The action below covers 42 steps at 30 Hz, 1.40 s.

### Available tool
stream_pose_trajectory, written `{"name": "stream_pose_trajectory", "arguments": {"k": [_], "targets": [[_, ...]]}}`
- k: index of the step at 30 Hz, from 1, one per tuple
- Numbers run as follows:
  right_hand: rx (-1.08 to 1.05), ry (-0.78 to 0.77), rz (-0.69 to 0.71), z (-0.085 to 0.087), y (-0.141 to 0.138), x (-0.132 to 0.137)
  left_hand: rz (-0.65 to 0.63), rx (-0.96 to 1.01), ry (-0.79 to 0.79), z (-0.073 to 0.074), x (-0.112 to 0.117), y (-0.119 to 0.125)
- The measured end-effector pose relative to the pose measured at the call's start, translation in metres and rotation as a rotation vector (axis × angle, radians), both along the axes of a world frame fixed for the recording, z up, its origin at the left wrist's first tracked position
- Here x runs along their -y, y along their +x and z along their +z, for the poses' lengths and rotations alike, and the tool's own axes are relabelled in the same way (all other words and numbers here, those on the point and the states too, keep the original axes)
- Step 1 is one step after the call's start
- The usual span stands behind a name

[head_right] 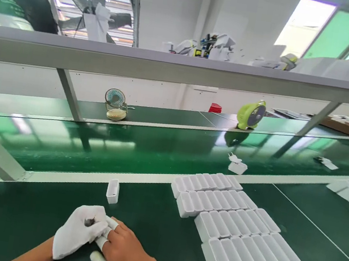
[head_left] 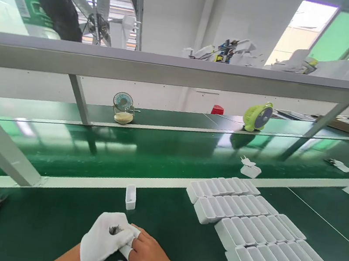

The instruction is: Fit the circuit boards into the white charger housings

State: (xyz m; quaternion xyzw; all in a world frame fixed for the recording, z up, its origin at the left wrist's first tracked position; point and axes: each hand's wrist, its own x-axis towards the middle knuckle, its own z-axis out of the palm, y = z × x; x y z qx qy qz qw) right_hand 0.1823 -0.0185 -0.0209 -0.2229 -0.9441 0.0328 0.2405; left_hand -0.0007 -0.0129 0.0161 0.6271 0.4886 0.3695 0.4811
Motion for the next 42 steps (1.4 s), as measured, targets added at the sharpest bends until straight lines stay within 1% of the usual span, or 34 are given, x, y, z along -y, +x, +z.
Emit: {"name": "stream_pose_trajectory", "arguments": {"k": [1,3,5,7,9,14,18,20,25,31,37,42], "targets": [[0.009,0.007,-0.003,-0.004,0.000,-0.001,-0.062,0.088,-0.095,0.001,-0.004,-0.003],[0.016,0.026,0.004,-0.013,-0.001,-0.003,-0.231,0.276,-0.253,0.004,-0.012,-0.010],[0.004,0.041,0.006,-0.022,-0.002,-0.006,-0.403,0.398,-0.342,0.008,-0.016,-0.016],[-0.008,0.038,-0.008,-0.029,-0.002,-0.008,-0.525,0.388,-0.373,0.014,-0.017,-0.019],[-0.017,0.010,-0.027,-0.034,-0.003,-0.009,-0.569,0.316,-0.375,0.020,-0.017,-0.021],[-0.041,-0.132,-0.036,-0.036,-0.002,-0.006,-0.553,0.276,-0.383,0.033,-0.015,-0.019],[-0.047,-0.153,-0.031,-0.034,-0.002,-0.005,-0.513,0.270,-0.361,0.036,-0.014,-0.015],[-0.045,-0.137,-0.024,-0.033,-0.003,-0.006,-0.504,0.282,-0.358,0.035,-0.013,-0.015],[-0.054,-0.101,-0.028,-0.033,-0.005,-0.007,-0.508,0.304,-0.411,0.029,-0.013,-0.016],[-0.030,-0.075,-0.035,-0.029,-0.003,-0.005,-0.500,0.332,-0.364,0.027,-0.011,-0.016],[-0.008,-0.080,-0.026,-0.028,-0.003,-0.006,-0.455,0.386,-0.391,0.021,-0.008,-0.017],[-0.019,-0.073,-0.038,-0.028,-0.003,-0.006,-0.459,0.388,-0.386,0.019,-0.009,-0.017]]}}
